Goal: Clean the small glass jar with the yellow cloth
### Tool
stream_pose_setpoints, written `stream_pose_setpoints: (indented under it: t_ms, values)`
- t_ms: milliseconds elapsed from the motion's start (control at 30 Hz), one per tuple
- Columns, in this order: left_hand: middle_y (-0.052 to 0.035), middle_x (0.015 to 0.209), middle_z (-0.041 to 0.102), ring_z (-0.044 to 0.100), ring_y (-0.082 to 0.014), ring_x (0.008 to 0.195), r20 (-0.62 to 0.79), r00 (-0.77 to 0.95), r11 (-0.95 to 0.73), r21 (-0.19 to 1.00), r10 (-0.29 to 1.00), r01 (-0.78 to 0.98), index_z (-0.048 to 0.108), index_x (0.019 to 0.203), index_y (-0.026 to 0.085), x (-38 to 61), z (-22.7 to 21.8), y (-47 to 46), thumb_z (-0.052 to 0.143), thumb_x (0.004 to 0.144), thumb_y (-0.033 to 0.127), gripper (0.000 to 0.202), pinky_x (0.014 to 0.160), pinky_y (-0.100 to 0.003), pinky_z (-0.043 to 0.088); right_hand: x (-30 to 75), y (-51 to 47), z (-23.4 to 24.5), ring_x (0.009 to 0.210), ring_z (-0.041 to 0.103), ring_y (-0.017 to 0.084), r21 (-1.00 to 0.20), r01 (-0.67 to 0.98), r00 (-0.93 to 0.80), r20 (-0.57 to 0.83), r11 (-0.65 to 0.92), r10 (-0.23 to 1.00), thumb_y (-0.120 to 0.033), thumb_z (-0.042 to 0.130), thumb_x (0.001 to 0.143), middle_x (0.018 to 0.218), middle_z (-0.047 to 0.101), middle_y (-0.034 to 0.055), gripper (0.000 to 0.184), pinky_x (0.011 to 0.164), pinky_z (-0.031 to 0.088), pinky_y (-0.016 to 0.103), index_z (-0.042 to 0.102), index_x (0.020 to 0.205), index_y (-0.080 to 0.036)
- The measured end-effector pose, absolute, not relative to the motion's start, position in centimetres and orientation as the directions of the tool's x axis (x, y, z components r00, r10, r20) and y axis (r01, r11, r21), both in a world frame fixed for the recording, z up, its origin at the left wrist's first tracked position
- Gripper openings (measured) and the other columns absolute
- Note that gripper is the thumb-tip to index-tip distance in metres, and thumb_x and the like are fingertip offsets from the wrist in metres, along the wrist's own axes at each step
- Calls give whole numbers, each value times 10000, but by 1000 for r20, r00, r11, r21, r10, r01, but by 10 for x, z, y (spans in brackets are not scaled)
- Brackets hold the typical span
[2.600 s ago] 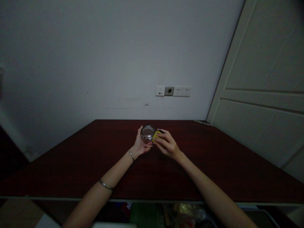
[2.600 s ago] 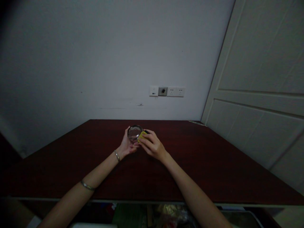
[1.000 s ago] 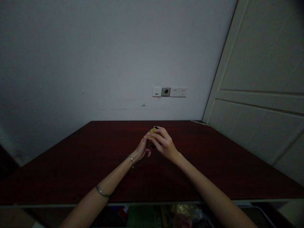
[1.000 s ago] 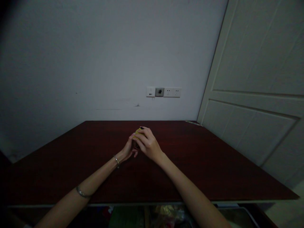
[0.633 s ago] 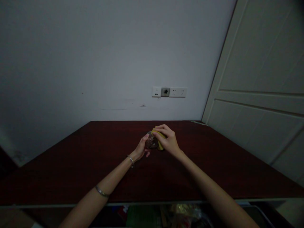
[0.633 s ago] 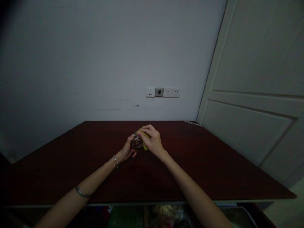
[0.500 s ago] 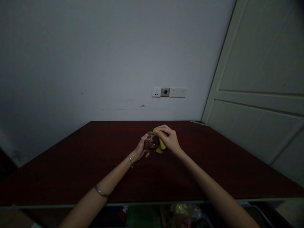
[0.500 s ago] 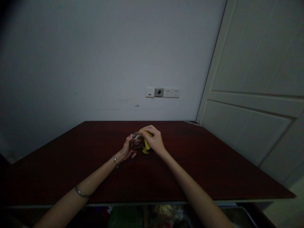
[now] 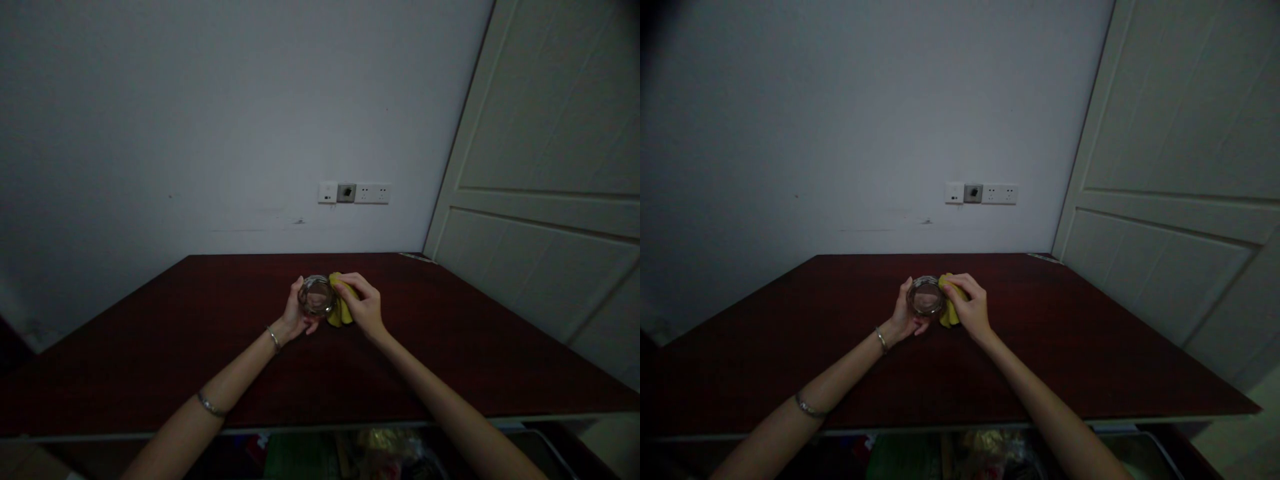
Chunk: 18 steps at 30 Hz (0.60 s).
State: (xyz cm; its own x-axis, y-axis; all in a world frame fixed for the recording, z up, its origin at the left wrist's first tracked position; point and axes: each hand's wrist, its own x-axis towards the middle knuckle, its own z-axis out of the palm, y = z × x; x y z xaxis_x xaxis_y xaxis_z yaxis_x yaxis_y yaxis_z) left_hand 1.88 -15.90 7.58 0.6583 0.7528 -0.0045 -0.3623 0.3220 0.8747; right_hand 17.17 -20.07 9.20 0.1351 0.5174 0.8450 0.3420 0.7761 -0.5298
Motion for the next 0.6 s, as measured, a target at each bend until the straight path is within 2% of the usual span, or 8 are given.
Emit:
stream_pose_setpoints:
  t_ms: [167, 333, 500, 600]
  values:
    - [1, 406, 430, 204, -41, 269, -60, 711, 435, 825, 701, -359, 584, 713, 106, 18, 81, -158, 195, 640, 805, 803, 220, -183, 246, 171, -205, 85, 834, 603, 186, -448, 412, 108, 889, 793, 446, -208, 607, 767, 856, 641, 52, 106, 784, 488, 366, 666, 855, -217]
    - [-9, 404, 444, 224, -45, 273, -102, 703, 492, 784, 703, -379, 554, 661, 135, 16, 82, -155, 193, 621, 823, 778, 230, -166, 227, 171, -210, 75, 851, 608, 191, -389, 455, 51, 909, 801, 413, -183, 615, 760, 865, 650, 53, 140, 821, 495, 392, 663, 886, -220]
    - [-6, 402, 445, 224, -37, 270, -72, 700, 479, 778, 710, -406, 561, 660, 118, 16, 83, -155, 197, 622, 823, 795, 237, -161, 209, 170, -214, 66, 1003, 568, 224, -279, 485, -73, 931, 829, 356, -136, 605, 762, 928, 622, 72, 201, 887, 479, 436, 651, 943, -210]
    - [-3, 395, 446, 223, -33, 263, -83, 688, 479, 777, 721, -408, 577, 674, 104, 17, 83, -156, 200, 622, 824, 813, 243, -159, 201, 172, -214, 61, 1071, 529, 248, -164, 503, -146, 952, 849, 270, -93, 601, 755, 953, 604, 79, 270, 881, 481, 468, 633, 995, -213]
